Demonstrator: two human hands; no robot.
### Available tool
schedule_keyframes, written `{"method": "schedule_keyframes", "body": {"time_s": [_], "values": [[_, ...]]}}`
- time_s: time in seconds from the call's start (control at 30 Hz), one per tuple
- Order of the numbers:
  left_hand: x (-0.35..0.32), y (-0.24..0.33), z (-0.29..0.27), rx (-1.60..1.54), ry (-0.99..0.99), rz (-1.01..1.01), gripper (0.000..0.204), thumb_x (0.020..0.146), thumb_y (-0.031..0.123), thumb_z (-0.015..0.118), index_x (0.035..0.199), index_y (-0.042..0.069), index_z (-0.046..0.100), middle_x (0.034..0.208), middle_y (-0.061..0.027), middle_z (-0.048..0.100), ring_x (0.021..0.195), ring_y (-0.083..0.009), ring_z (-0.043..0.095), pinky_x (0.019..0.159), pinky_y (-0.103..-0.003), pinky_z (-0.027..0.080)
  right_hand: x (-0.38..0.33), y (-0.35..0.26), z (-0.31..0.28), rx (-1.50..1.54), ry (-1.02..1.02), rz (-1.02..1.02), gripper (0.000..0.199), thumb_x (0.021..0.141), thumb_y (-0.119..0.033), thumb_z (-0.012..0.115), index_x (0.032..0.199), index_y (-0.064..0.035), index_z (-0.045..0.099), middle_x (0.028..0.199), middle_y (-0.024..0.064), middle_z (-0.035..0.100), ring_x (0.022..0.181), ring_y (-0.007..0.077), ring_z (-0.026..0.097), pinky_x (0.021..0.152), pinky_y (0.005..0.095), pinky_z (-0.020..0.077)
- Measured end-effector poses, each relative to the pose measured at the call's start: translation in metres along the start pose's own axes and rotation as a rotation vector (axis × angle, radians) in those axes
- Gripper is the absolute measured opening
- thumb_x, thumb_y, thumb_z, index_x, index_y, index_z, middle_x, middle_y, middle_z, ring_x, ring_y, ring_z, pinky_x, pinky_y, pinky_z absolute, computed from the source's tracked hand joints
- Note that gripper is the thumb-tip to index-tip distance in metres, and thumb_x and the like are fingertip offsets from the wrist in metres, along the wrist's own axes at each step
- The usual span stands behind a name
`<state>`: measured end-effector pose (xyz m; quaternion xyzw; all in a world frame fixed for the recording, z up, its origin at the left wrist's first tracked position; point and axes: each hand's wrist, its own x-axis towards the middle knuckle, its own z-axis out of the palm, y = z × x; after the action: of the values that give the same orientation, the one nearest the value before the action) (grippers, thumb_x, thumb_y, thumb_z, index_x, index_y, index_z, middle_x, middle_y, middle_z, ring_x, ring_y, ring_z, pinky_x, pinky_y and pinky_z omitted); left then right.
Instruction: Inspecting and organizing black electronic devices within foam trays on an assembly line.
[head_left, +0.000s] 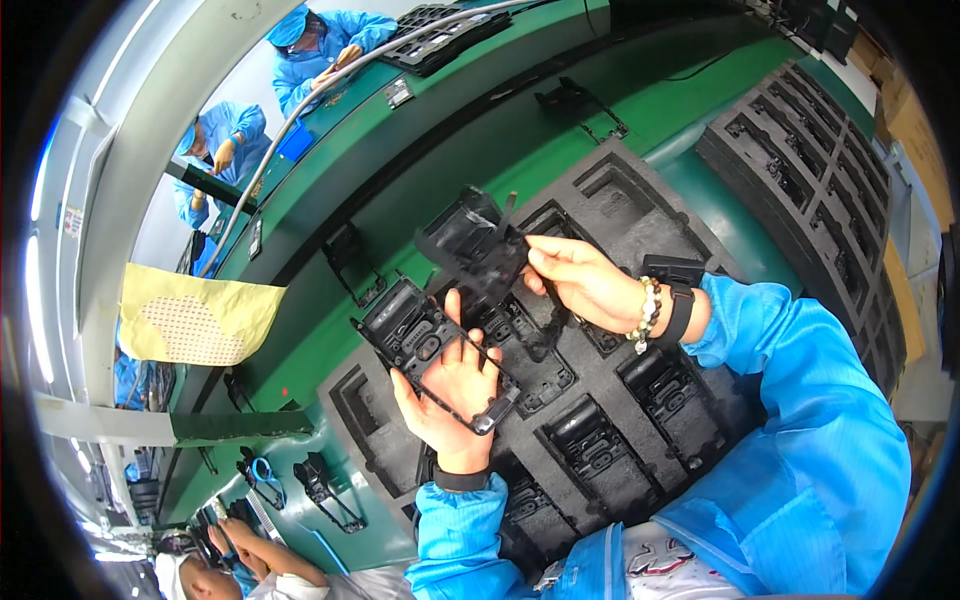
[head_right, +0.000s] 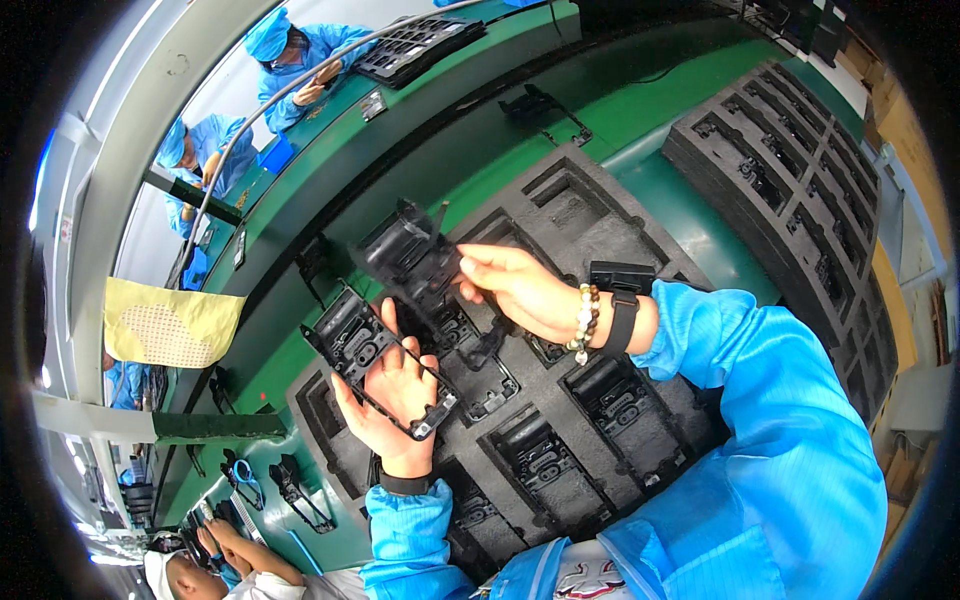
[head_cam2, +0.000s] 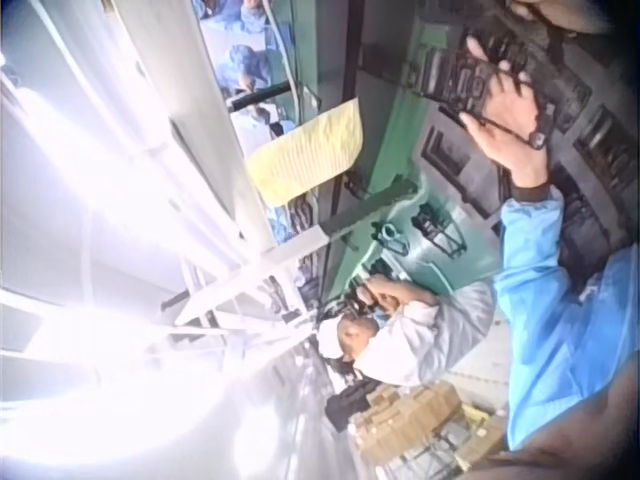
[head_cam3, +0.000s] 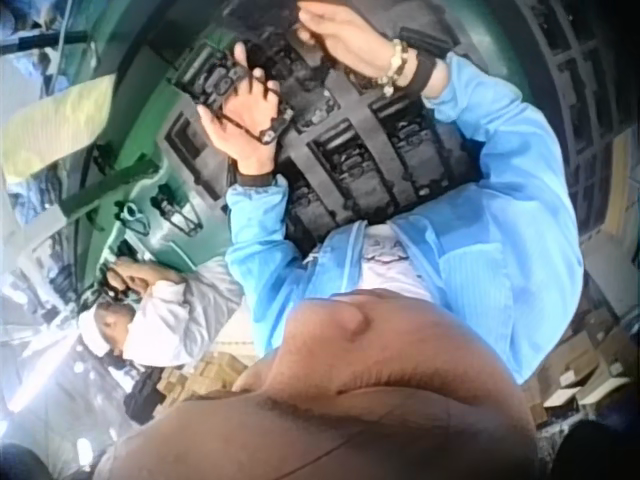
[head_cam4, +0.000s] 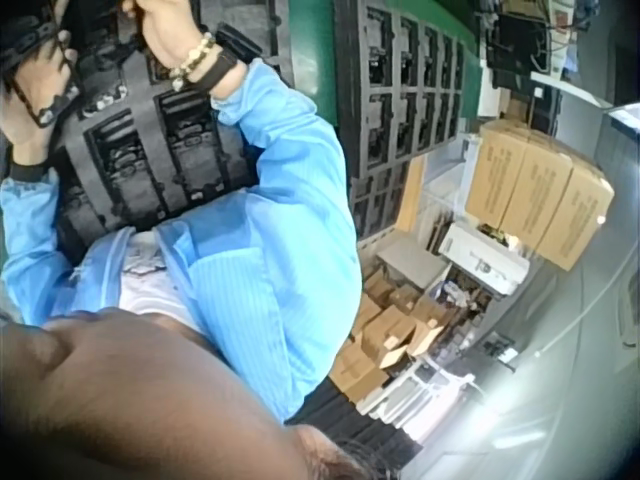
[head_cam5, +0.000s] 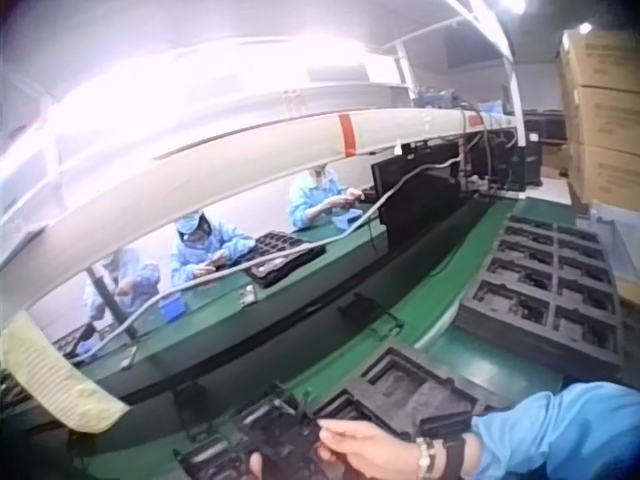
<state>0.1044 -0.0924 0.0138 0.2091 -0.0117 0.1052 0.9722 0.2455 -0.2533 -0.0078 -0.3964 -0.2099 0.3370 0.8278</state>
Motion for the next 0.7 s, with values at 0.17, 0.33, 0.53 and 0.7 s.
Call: {"method": "schedule_keyframes", "body": {"time_s": [0.17,0.33,0.53,0.7], "values": [[-0.003,-0.003,-0.004,0.218,0.093,0.011,0.063,0.093,0.048,0.052,0.143,0.012,0.038,0.149,-0.0140,0.037,0.116,-0.0275,0.051,0.095,-0.049,0.047,-0.004,-0.005,0.005,0.411,0.025,0.204,0.031,0.103,-0.029,0.045,0.121,-0.0041,0.052,0.098,-0.0009,0.055,0.075,0.0081,0.043,0.070,0.0245,0.0395],[-0.008,-0.014,0.001,0.613,0.202,0.118,0.061,0.088,0.019,0.067,0.138,0.006,0.035,0.136,-0.0147,0.045,0.110,-0.0263,0.056,0.089,-0.050,0.054,-0.016,0.007,0.005,0.247,-0.126,0.283,0.056,0.091,-0.033,0.068,0.133,-0.0087,0.041,0.110,-0.0013,0.051,0.094,0.0072,0.050,0.079,0.0259,0.0473],[-0.009,-0.018,-0.001,0.694,0.196,0.153,0.067,0.084,0.001,0.068,0.137,0.005,0.029,0.130,-0.0156,0.047,0.103,-0.0245,0.059,0.080,-0.044,0.060,-0.022,0.001,0.020,0.006,-0.243,0.309,0.060,0.088,-0.027,0.069,0.133,-0.0095,0.033,0.119,0.0034,0.049,0.102,0.0134,0.052,0.090,0.0310,0.0426],[-0.008,-0.021,0.002,0.761,0.190,0.144,0.068,0.082,-0.005,0.068,0.136,0.005,0.030,0.130,-0.0151,0.048,0.102,-0.0240,0.059,0.080,-0.042,0.060,-0.021,0.002,0.020,0.005,-0.279,0.318,0.057,0.089,-0.025,0.068,0.130,-0.0092,0.032,0.117,0.0038,0.049,0.101,0.0141,0.052,0.092,0.0324,0.0429]]}}
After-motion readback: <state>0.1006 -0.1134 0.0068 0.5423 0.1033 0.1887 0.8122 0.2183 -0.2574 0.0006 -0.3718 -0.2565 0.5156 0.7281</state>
